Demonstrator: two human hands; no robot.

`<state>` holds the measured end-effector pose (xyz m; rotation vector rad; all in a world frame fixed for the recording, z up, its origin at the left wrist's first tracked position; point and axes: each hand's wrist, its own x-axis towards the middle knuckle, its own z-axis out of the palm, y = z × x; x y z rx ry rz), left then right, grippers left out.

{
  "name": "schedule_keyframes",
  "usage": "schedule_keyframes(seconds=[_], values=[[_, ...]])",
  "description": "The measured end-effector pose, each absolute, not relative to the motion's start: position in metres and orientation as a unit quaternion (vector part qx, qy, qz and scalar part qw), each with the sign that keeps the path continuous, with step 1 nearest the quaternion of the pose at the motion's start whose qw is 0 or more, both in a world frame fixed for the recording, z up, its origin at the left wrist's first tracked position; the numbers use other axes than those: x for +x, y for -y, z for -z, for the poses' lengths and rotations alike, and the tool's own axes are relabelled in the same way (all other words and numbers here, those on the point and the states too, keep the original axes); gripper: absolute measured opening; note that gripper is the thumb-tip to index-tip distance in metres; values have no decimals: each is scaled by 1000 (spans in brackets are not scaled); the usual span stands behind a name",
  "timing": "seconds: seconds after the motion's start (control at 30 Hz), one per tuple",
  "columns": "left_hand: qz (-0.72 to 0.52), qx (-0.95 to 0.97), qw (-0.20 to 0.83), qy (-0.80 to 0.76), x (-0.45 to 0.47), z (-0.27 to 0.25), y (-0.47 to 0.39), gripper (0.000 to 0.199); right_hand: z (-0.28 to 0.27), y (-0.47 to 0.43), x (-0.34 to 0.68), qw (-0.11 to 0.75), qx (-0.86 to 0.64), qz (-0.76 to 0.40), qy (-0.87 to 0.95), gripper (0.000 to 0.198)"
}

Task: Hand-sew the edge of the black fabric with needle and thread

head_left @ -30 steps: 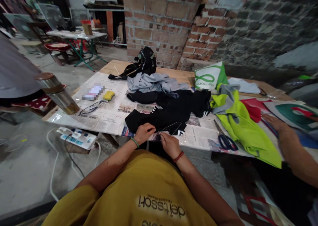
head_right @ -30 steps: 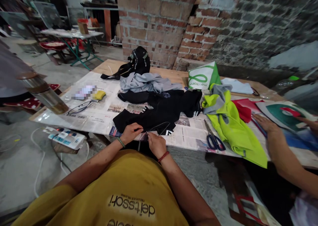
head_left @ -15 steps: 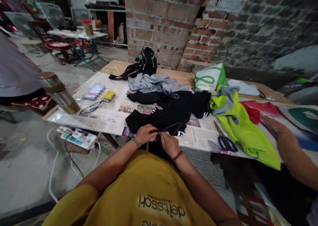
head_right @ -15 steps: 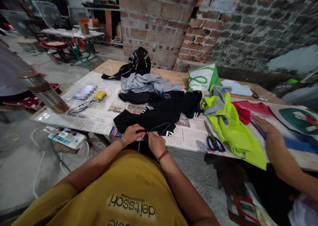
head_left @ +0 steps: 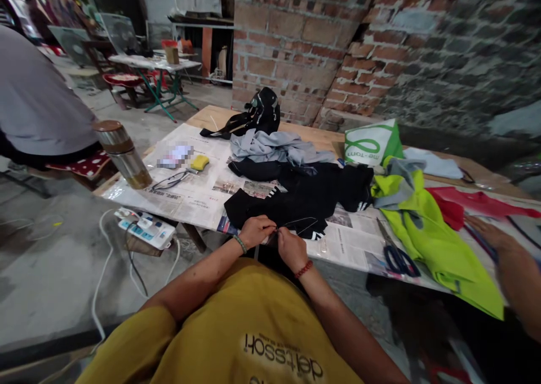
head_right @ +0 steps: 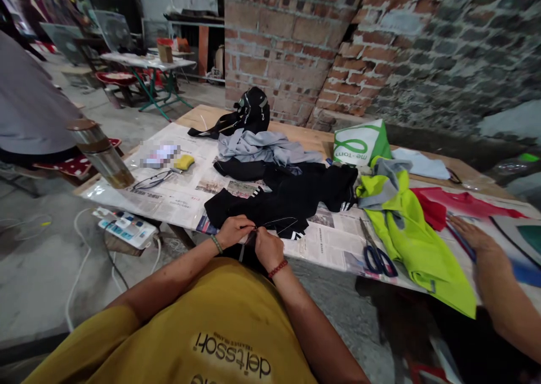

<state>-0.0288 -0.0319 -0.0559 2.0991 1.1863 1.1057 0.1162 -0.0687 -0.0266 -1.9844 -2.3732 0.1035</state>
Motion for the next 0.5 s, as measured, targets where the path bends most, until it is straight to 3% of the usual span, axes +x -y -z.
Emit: schedule_keyframes(seconds=[0.5], values=[[-424,758,270,-415,-32,58,33,15,25,67,109,56,-648,-56,757,23]])
